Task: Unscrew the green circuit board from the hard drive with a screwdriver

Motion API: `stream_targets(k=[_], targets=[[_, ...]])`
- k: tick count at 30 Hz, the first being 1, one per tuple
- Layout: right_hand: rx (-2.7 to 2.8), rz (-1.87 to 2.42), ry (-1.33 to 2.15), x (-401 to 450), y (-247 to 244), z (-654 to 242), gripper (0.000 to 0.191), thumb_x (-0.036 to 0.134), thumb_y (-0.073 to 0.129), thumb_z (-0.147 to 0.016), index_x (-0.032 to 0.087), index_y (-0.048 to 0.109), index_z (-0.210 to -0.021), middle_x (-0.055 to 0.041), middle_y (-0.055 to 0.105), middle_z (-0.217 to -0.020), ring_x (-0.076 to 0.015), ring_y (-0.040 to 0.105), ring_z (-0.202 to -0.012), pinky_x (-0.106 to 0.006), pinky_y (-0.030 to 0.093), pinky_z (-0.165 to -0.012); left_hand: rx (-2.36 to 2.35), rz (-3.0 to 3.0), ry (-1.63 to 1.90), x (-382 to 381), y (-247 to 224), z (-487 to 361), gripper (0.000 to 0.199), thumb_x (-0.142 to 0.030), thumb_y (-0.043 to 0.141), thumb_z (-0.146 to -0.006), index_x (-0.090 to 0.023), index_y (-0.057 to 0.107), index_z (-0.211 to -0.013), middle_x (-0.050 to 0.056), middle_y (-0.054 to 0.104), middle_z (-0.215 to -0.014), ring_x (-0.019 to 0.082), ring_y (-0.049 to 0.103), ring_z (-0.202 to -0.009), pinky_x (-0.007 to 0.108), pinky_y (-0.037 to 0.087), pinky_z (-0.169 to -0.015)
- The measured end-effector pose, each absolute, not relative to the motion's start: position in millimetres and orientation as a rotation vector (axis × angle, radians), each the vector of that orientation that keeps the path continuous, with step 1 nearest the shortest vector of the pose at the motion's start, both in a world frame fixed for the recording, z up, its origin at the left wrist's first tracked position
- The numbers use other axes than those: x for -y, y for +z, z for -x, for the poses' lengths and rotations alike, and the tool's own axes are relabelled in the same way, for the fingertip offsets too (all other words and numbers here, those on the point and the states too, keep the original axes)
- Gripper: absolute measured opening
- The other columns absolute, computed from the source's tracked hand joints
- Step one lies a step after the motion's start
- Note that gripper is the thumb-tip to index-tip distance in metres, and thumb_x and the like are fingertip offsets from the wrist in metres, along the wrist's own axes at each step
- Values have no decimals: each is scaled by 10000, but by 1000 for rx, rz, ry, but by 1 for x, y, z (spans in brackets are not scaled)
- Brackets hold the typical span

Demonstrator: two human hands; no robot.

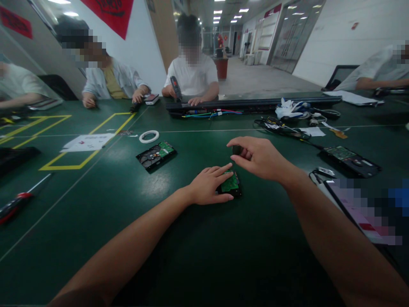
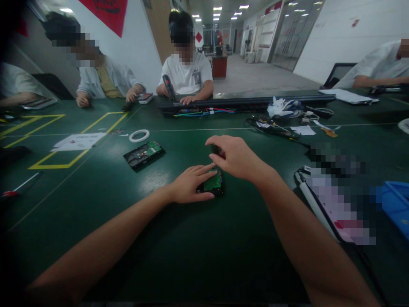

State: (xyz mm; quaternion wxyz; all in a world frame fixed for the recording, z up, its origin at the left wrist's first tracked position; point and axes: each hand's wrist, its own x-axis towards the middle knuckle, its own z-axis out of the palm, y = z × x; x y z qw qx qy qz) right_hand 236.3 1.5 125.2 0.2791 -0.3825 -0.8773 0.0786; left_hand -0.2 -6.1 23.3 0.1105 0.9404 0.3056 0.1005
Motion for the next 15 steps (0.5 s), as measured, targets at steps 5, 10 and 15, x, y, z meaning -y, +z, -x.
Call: stream_targets(k=[5, 10, 15], targets=[[2359, 1056, 200, -4, 119, -231, 222, 143, 620, -938, 211, 597, -1148, -81, 723, -1037, -233, 658, -827, -374, 482, -768, -913, -2753, 297, 6, 23, 0, 879, -761, 559, -972, -231, 407, -1656, 123, 221, -1784, 405, 401, -1549, 586, 361, -1236], [2350, 1046, 268, -7, 116, -233, 260, 105, 588, -926, 222, 545, -1154, -83, 698, -1049, -235, 652, -839, -381, 479, -770, -923, -2747, 306, 6, 22, 0, 888, -763, 577, -963, -223, 417, -1650, 152, 248, -1772, 411, 400, -1552, 586, 361, -1237], [2346, 1035, 336, -10, 116, -237, 260, 89, 574, -920, 235, 526, -1130, -75, 681, -1054, -228, 637, -845, -382, 476, -774, -917, -2754, 322, 6, 20, 0, 883, -754, 586, -962, -223, 420, -1647, 154, 330, -1741, 398, 425, -1536, 576, 360, -1241]])
